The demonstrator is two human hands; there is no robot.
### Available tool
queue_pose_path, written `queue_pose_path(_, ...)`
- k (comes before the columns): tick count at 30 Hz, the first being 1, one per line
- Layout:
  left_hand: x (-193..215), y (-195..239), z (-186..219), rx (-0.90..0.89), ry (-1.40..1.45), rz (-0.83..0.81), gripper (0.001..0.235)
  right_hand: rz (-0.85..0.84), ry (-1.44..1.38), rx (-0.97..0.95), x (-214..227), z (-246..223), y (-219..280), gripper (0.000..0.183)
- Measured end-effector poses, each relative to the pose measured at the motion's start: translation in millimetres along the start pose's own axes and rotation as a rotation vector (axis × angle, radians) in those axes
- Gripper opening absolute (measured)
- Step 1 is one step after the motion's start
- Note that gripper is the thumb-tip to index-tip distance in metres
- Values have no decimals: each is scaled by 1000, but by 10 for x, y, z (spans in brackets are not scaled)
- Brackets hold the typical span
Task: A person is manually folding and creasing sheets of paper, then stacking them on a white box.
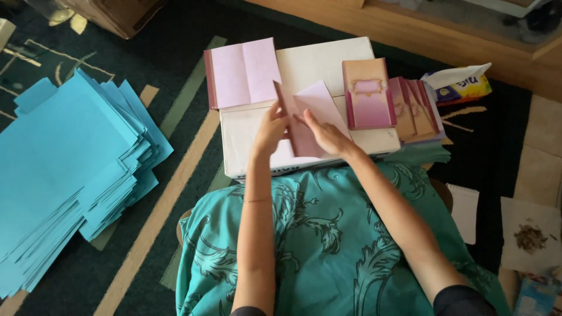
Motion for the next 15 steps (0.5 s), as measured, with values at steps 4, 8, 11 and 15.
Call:
queue_pose_path(4, 340, -24, -134, -11, -85, 37, 81, 11, 161, 48, -153, 280, -81, 68)
queue_pose_path(8, 494, 99, -8, -190, -496, 308, 93, 51, 497, 338, -327, 553, -252, 54)
queue_pose_path(11, 249, 304, 180, -358, -907, 442, 84, 111, 658, 419, -409, 796, -359, 48)
queue_pose_path(15, -197, 591, 178, -540, -1255, 335, 66, 201, 777, 490, -461, 971, -410, 40)
Point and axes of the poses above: each hand's wrist, its own y-axis away from the middle knuckle, its own x-axis out of the back of the hand, z = x × y, the point moved 5 cm from there along -y, towards the middle knuckle, and after that the axes turned 10 degrees about z, right-handed, at the moved point
